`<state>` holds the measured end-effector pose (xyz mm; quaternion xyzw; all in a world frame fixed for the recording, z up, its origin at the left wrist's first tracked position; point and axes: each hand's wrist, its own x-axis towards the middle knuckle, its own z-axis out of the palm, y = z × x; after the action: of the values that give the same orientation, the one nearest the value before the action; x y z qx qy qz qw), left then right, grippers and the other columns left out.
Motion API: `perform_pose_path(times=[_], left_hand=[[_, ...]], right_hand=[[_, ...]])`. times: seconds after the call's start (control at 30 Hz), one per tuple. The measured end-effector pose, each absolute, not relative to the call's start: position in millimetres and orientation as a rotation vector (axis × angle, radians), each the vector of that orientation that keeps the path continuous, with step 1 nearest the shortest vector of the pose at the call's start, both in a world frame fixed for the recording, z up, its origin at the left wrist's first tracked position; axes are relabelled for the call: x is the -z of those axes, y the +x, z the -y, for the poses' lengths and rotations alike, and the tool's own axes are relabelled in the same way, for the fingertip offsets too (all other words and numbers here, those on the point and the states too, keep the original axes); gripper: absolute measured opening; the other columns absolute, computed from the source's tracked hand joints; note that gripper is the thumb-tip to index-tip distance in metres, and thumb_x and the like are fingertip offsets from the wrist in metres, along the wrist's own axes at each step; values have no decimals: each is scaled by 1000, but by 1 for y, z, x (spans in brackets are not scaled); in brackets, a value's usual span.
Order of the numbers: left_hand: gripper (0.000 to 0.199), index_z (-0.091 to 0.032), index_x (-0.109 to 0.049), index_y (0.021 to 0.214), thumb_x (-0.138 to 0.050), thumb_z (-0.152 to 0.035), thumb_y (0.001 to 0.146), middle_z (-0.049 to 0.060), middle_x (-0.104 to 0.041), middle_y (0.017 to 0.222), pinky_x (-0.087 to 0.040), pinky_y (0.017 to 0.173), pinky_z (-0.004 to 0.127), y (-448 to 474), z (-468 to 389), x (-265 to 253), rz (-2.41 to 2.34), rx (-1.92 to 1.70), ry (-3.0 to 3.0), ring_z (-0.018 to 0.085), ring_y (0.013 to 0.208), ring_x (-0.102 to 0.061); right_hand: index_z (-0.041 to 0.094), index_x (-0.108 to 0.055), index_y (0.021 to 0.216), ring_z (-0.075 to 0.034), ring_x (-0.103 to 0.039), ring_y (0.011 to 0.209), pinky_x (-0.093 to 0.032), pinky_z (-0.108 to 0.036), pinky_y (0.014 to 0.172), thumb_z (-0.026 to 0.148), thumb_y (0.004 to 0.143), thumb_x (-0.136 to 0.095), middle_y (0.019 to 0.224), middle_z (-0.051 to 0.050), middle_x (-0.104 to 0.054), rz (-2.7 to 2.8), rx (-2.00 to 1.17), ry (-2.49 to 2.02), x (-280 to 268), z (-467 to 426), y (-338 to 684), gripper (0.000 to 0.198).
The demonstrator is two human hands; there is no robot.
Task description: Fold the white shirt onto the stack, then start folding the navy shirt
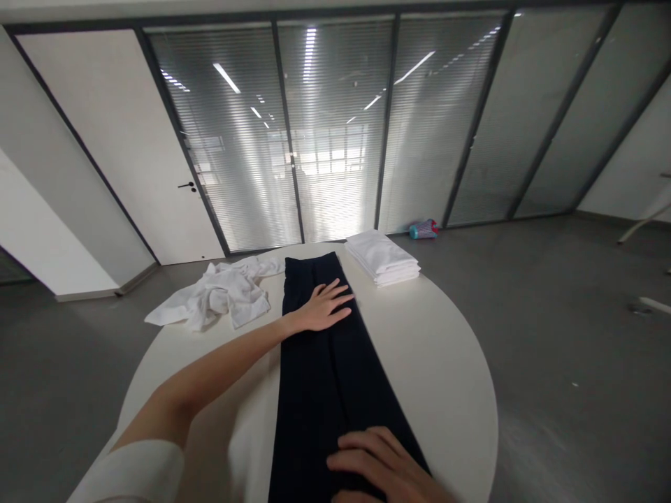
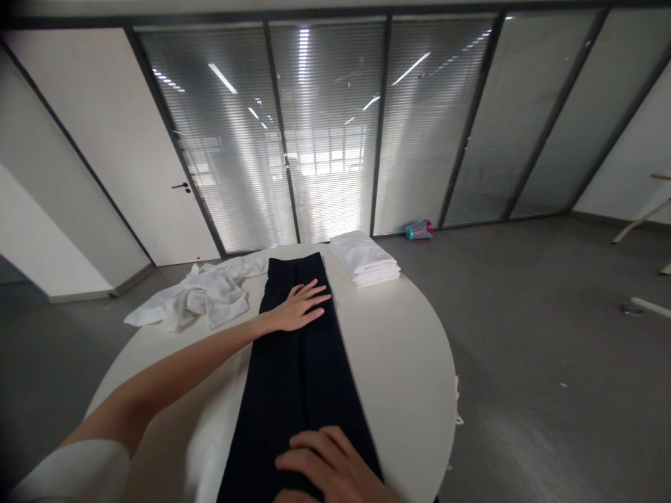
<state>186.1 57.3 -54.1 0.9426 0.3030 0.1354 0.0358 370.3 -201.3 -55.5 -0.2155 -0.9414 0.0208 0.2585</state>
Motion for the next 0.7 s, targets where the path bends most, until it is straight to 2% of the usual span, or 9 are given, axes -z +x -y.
perform_pose_path(times=[0.1,0.27,0.37,0.47,0.57,0.63,0.7], left_hand=[[64,-30,-35,153,-28,-64,100,6,-32,161,-9,120,61,199,-53,64,-927,-271,2914,30,152,-13],[68,-31,-32,155,-26,-68,98,4,-29,162,-4,121,60,206,-57,70,-955,-200,2867,30,152,-12],[64,-32,-35,153,-27,-65,99,2,-30,162,-7,122,57,202,-63,64,-883,-216,2800,28,153,-13],[55,-31,-44,149,-24,-56,103,1,-35,160,-16,123,47,188,-82,55,-886,-483,2725,22,152,-18],[52,-24,-50,145,-24,-47,105,3,-40,157,-20,123,41,162,-118,47,-1314,-816,2597,19,151,-23],[52,-22,-47,146,-26,-45,105,5,-37,159,-17,124,41,141,-143,48,-1653,-780,2477,21,152,-19],[56,-18,-43,149,-25,-47,104,10,-31,161,-15,123,47,124,-165,54,-1815,-657,2388,26,152,-15]], right_hand=[[33,-53,136,-19,-52,131,-49,-33,101,37,102,-50,140,0,-59,2620,203,-569,67,199,362,35],[32,-44,145,-21,-54,130,-47,-38,104,44,102,-45,141,-3,-59,2682,476,-546,83,203,358,44],[30,-43,147,-21,-55,129,-48,-38,104,45,103,-42,142,-4,-57,2674,553,-552,87,206,358,46],[30,-42,147,-21,-56,127,-48,-38,103,43,104,-40,143,-3,-57,2661,578,-563,92,208,358,45],[30,-40,148,-21,-56,128,-47,-39,105,42,104,-40,143,-3,-57,2663,561,-576,94,208,358,45],[30,-39,149,-20,-56,128,-47,-38,105,41,105,-40,143,-3,-57,2667,552,-581,93,207,357,45],[30,-41,147,-19,-57,126,-48,-36,104,40,105,-40,142,-2,-57,2664,548,-568,90,206,357,44]])
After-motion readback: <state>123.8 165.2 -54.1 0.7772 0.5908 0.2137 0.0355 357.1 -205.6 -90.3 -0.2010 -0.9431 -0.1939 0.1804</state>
